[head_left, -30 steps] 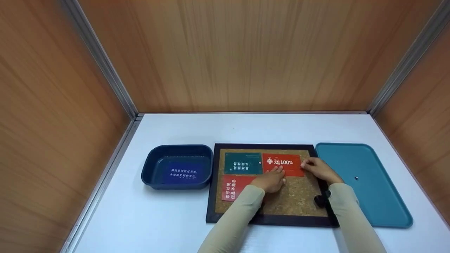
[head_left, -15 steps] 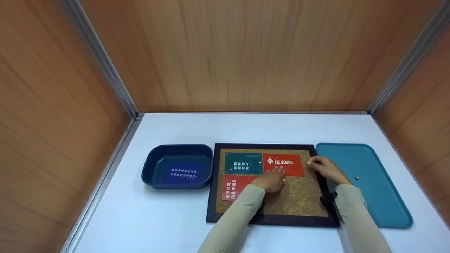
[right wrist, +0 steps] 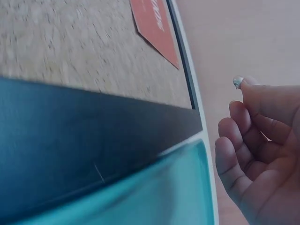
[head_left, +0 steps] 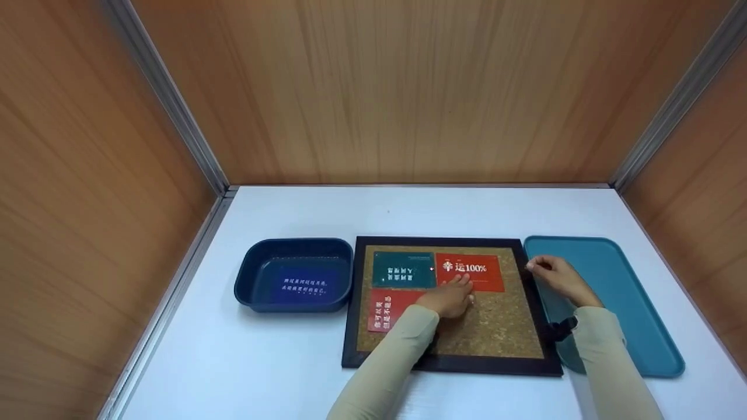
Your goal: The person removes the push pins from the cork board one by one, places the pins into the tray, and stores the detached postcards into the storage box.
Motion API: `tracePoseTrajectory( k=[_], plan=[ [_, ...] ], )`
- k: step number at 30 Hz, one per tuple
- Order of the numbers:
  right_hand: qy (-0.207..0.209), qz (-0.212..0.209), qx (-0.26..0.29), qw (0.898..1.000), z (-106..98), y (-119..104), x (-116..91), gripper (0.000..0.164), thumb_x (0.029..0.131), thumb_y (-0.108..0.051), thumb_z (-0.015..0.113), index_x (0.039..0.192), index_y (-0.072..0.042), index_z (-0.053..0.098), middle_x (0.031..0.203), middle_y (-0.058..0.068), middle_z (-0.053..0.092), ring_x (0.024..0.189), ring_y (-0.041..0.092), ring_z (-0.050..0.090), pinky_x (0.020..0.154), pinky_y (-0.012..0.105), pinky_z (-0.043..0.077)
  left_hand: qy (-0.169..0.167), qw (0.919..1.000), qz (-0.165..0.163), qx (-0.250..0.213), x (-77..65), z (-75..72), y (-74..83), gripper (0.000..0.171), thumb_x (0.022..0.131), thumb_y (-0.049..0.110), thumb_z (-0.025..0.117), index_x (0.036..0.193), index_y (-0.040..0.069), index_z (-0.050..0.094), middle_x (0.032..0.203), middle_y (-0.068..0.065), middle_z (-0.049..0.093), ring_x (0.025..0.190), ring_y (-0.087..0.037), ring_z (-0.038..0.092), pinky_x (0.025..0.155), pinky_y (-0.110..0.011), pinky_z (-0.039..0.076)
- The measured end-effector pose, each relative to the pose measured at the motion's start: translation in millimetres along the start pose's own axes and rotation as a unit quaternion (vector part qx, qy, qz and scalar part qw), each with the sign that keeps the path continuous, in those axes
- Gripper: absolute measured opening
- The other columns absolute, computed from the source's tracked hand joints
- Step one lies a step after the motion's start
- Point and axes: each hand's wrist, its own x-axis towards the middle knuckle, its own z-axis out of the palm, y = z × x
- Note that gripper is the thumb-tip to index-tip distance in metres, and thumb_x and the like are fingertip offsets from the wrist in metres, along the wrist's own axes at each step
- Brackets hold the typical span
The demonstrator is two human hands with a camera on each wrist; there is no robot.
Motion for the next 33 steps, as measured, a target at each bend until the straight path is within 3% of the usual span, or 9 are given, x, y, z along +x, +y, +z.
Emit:
tracePoseTrajectory(
  k=[11,21,29,33],
  plan=[
    [0.024,0.014,-0.031,0.999,-18,9,-9,0.047,0.100,-0.039,0.049,0.118,0.003,0.058,0.118,0.023,0.058,0.099,0.027,0.055,0.080,0.030,0.046,0.002,0.9999,0.007,-0.014,1.4,1.7,-2.0,0.050,0.106,0.035,0.027,0.154,0.021,0.024,0.162,0.006,0.011,0.149,-0.010,0.008,0.122,-0.027,0.014],
    [0.046,0.020,-0.049,0.998,-34,21,-19,0.049,0.100,-0.039,0.049,0.119,0.005,0.057,0.119,0.024,0.059,0.096,0.021,0.055,0.077,0.020,0.044,0.004,0.9999,0.005,-0.008,1.9,1.5,-0.5,0.050,0.106,0.036,0.026,0.153,0.022,0.025,0.162,0.007,0.012,0.149,-0.010,0.009,0.122,-0.026,0.014],
    [0.050,0.040,-0.052,0.997,-43,29,-25,0.051,0.101,-0.040,0.045,0.119,0.006,0.056,0.119,0.027,0.057,0.097,0.027,0.053,0.080,0.030,0.044,0.001,1.0000,0.005,-0.003,1.2,0.8,-0.4,0.050,0.106,0.037,0.026,0.154,0.022,0.024,0.162,0.007,0.011,0.149,-0.009,0.009,0.121,-0.026,0.016],
    [0.051,0.050,-0.055,0.996,-46,35,-28,0.052,0.101,-0.041,0.044,0.118,0.007,0.056,0.116,0.025,0.057,0.095,0.027,0.052,0.076,0.029,0.045,0.003,1.0000,0.002,-0.006,0.9,0.9,-0.8,0.050,0.105,0.037,0.027,0.153,0.023,0.025,0.162,0.008,0.012,0.149,-0.009,0.009,0.121,-0.027,0.016]
  ],
)
